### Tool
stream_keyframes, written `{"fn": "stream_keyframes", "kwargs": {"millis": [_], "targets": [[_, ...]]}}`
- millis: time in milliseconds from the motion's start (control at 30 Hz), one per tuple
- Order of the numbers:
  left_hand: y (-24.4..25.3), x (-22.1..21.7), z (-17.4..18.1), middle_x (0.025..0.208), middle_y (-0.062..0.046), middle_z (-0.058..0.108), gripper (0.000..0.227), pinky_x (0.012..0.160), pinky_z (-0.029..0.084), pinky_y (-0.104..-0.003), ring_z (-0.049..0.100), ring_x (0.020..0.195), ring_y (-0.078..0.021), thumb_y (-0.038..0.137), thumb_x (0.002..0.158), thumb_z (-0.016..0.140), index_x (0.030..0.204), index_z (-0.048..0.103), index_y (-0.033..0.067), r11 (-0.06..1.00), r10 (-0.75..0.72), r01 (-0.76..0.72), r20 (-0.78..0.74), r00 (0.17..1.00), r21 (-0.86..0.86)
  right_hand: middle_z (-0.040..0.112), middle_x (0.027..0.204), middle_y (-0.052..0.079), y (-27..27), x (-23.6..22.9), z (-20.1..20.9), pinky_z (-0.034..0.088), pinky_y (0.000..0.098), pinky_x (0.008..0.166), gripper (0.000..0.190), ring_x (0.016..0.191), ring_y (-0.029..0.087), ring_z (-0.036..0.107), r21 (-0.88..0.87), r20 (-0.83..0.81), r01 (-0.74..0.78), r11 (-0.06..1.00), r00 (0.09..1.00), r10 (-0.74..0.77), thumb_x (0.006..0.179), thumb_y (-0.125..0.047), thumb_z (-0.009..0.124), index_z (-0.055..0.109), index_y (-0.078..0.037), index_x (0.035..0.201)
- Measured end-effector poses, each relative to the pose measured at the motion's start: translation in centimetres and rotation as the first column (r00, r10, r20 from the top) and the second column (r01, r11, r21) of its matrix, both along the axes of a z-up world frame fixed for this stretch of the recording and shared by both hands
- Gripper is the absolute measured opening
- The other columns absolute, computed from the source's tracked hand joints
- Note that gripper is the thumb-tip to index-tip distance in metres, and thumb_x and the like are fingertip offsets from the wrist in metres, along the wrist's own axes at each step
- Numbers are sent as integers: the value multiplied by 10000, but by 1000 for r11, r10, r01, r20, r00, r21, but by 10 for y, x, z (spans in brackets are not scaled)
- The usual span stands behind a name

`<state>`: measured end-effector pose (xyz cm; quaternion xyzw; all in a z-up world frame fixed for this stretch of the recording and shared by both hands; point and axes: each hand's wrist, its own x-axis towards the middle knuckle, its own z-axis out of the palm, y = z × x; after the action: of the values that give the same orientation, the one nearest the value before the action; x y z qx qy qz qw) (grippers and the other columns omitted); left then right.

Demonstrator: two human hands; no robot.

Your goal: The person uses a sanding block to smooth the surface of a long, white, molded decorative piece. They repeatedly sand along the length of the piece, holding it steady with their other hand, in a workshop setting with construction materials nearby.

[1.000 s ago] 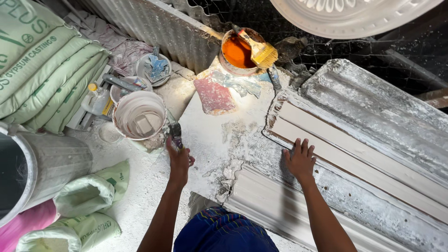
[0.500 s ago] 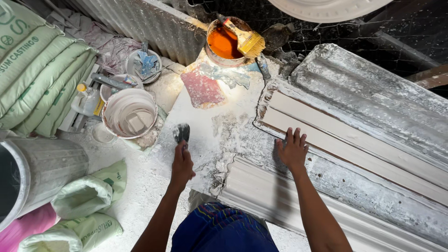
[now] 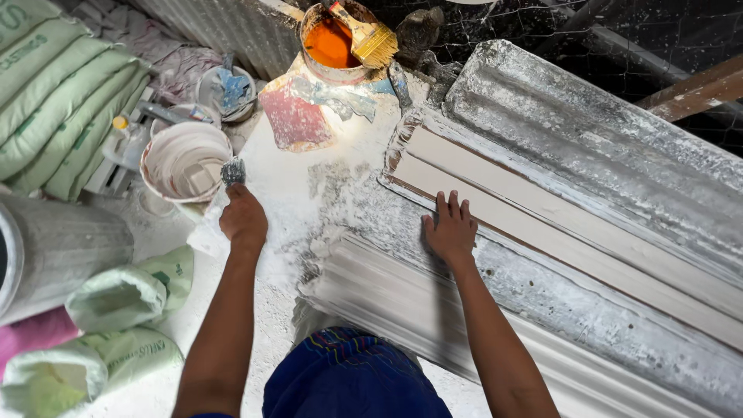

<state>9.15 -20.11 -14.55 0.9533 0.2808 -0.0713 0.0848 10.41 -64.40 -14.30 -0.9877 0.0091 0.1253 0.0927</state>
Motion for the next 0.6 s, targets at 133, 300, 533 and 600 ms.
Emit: {"fn": "stream_keyframes", "kwargs": {"millis": [133,300,533,600], "targets": [[-13,-36,31,1417,-195,589,399,957,571,-523,679,1141,-422,98,1008,509,1395,534,1,997,-65,58,-129,989,-58,241,1693,101,-14,2,4,282,630,1146,698,1515,414,250,21,25,-87,996,996,87,980,-517,479,319,-252,1605],[-24,-71,62,1449,-194,551,499,1042,506,-564,603,1240,-450,134,946,543,1441,495,84,979,-23,-10,-157,987,-204,233,1693,105,-25,-5,6,291,635,1113,748,1496,434,257,18,20,-152,988,988,152,945,-460,531,305,-217,1615],[-3,-53,54,1514,-197,461,553,938,511,-602,606,1172,-465,77,902,591,1431,434,38,987,80,-51,190,979,-152,250,1688,60,-26,-6,21,234,794,1068,741,1441,338,334,-50,-16,-197,979,980,197,927,-462,573,342,-227,1590],[7,-28,36,1494,-190,488,544,934,538,-583,637,1151,-453,81,918,601,1428,428,4,985,125,-109,122,985,-135,264,1686,54,-29,-5,21,232,807,1063,736,1417,330,359,-55,-12,-201,978,980,201,924,-447,577,357,-223,1589]]}}
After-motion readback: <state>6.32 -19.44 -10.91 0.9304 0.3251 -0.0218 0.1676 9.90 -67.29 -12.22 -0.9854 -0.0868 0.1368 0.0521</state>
